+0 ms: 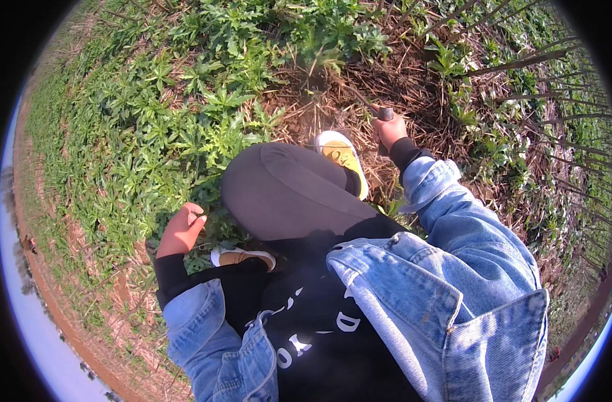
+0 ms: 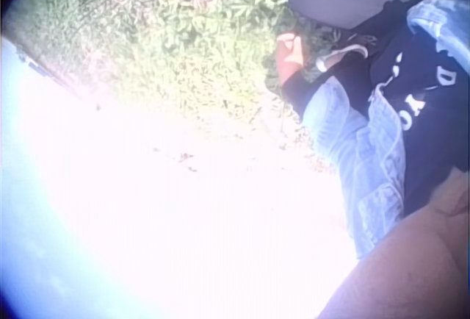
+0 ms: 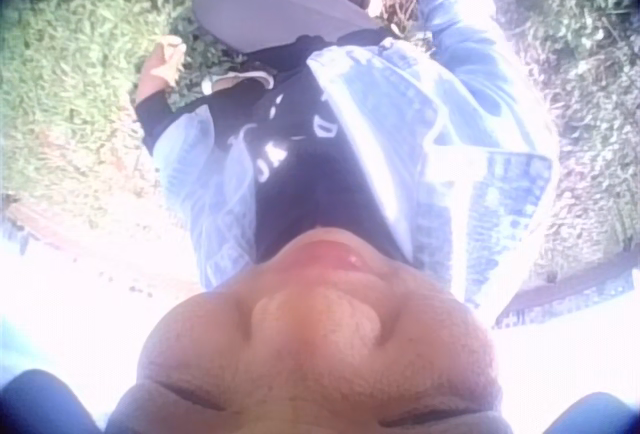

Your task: The person uses a small hand tool to loosen soil and remove weeds from a garden bed. They repeatedly dig around the base of plants, pull out weeds, and clear the area while kneeling.

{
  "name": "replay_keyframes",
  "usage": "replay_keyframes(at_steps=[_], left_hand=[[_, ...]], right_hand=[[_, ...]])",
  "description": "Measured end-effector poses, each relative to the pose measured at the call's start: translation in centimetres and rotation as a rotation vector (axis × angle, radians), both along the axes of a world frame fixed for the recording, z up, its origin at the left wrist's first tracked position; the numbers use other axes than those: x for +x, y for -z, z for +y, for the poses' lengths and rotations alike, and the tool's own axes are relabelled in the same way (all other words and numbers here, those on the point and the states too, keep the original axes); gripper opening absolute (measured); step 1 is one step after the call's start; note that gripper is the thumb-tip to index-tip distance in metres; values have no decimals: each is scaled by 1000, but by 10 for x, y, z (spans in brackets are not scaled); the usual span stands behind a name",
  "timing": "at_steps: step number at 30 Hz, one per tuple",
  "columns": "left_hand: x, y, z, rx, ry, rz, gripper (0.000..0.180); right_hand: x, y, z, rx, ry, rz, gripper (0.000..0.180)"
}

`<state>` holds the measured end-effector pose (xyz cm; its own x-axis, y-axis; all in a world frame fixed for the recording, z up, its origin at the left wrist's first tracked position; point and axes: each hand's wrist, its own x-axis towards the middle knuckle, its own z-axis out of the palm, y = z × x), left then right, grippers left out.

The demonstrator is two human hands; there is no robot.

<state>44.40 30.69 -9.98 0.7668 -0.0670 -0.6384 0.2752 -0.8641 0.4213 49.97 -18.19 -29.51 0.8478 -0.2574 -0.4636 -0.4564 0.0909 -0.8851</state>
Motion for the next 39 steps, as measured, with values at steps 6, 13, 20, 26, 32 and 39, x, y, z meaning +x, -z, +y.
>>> replay_keyframes(at_steps=[6, 13, 20, 26, 32, 39], left_hand=[[-3, -1, 3, 12, 15, -93, 22], [-9, -9, 1, 17, 28, -98, 22], [-21, -21, 5, 16, 26, -174, 20], [-24, -26, 4, -25, -7, -162, 20], [-18, -34, -10, -52, 14, -125, 20], [-12, -28, -10, -35, 32, -91, 20]], right_hand=[[-22, -39, -7, 61, 57, 133, 45], [-34, -59, 20, -497, -543, 30, 29], [18, -53, 62, -754, -764, 100, 21], [-7, -26, 68, -776, -744, 99, 29], [-27, -6, 77, -722, -720, 60, 34], [48, 25, 113, -684, -640, 13, 31]])
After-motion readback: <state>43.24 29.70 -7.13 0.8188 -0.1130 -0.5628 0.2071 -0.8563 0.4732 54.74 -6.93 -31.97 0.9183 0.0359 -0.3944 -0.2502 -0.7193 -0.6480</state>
